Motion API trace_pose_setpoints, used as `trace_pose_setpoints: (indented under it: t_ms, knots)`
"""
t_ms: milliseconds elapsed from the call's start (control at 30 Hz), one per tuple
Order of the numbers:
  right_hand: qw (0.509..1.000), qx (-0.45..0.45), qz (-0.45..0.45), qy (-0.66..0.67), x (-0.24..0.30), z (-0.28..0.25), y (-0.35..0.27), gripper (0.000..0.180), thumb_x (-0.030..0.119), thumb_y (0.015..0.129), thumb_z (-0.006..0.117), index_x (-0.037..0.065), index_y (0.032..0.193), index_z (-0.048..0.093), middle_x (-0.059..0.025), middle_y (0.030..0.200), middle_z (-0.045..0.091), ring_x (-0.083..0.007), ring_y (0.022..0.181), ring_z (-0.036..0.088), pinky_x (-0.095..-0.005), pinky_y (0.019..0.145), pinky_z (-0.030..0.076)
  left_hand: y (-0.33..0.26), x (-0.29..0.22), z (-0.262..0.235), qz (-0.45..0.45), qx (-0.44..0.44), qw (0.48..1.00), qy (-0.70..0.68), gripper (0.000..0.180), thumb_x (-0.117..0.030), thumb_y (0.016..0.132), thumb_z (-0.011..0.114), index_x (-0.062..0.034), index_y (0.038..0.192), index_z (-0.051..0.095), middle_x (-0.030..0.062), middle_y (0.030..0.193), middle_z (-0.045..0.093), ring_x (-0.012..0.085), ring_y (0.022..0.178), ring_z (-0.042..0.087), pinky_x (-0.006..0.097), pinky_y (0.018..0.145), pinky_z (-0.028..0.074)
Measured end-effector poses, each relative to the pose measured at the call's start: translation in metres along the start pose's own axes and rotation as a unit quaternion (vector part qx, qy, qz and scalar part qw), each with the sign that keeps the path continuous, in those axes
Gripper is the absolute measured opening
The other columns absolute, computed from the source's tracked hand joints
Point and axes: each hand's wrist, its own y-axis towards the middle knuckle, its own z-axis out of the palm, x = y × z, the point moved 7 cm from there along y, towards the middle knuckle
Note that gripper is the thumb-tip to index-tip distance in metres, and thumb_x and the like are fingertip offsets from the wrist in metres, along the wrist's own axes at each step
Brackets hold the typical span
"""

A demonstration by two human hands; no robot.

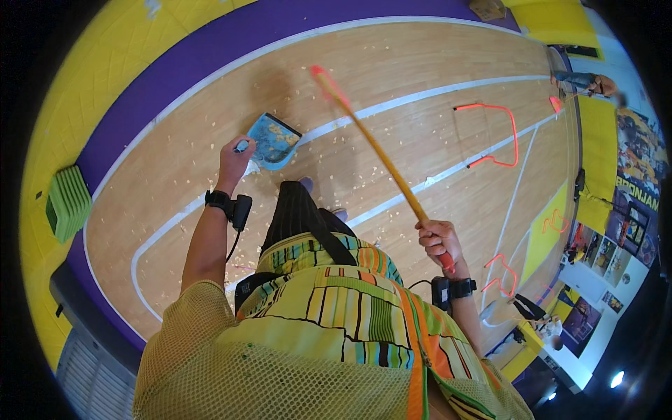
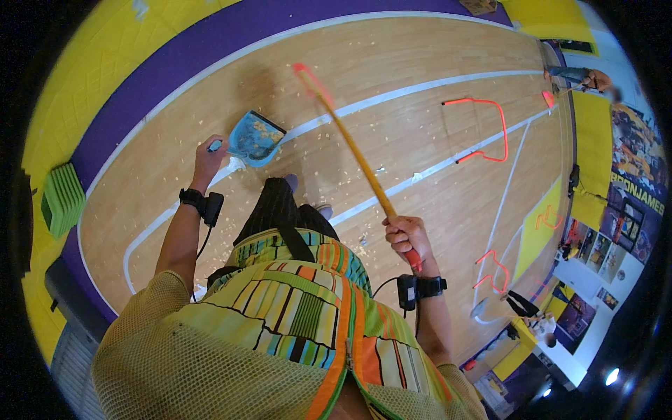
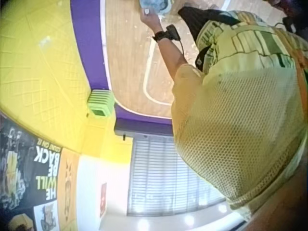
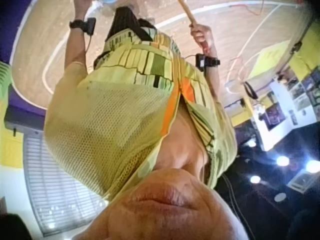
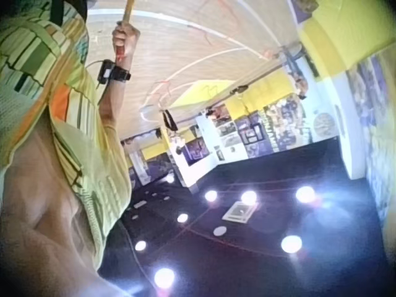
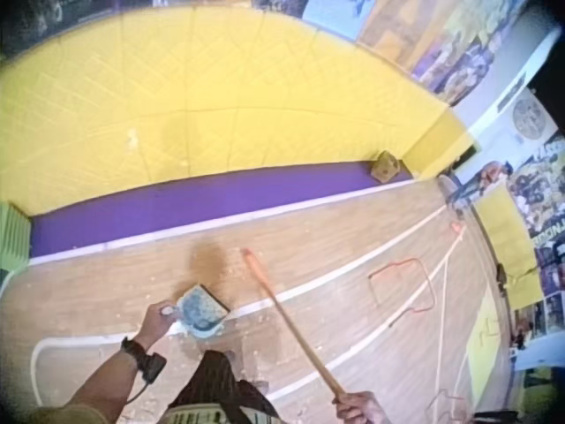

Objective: The person sweeps debris from a wooden court floor into a handheld dustpan using a long-handled broom.

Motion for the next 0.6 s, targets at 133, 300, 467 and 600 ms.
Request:
trace_pose_setpoints:
  t_ms: [133,300,467,600]
  knots:
    - [0.991,-0.081,-0.047,-0.099,0.03,0.004,0.015,0.012,0.007,0.084,0.05,-0.002,0.078,0.047,0.0041,0.056,0.033,-0.0014,0.042,0.028,-0.0153,0.032,0.02,-0.007,0.017,0.0,-0.009,-0.02,0.999,0.025,0.007,-0.008,0.077,0.061,-0.0033,0.08,0.056,0.0054,0.067,0.057,0.0086,0.063,0.053,0.024,0.06,0.044]
    - [0.982,-0.125,-0.028,-0.136,0.053,0.001,0.046,0.015,0.009,0.085,0.05,0.0,0.075,0.044,0.0043,0.056,0.031,-0.0014,0.042,0.029,-0.0154,0.031,0.02,-0.018,0.028,-0.014,0.008,-0.067,0.998,-0.013,0.008,-0.004,0.077,0.061,-0.0032,0.08,0.054,0.0061,0.068,0.057,0.0098,0.064,0.052,0.025,0.061,0.044]
    - [0.967,-0.123,0.093,-0.202,0.058,-0.003,0.079,0.018,0.013,0.086,0.05,-0.001,0.077,0.043,0.0052,0.054,0.03,-0.0014,0.04,0.027,-0.0153,0.03,0.018,-0.056,0.054,-0.047,-0.049,-0.088,0.994,-0.039,0.007,-0.002,0.077,0.061,-0.0025,0.081,0.055,0.0026,0.069,0.055,0.0071,0.066,0.048,0.023,0.062,0.043]
    - [0.924,-0.123,0.123,-0.34,0.051,0.022,0.091,0.021,0.015,0.085,0.052,0.0,0.074,0.043,0.0047,0.054,0.03,-0.0024,0.039,0.027,-0.017,0.032,0.017,-0.085,0.079,-0.071,-0.058,-0.109,0.99,-0.073,0.007,-0.001,0.078,0.06,-0.0025,0.084,0.056,0.0003,0.072,0.055,0.0052,0.069,0.047,0.021,0.064,0.042]
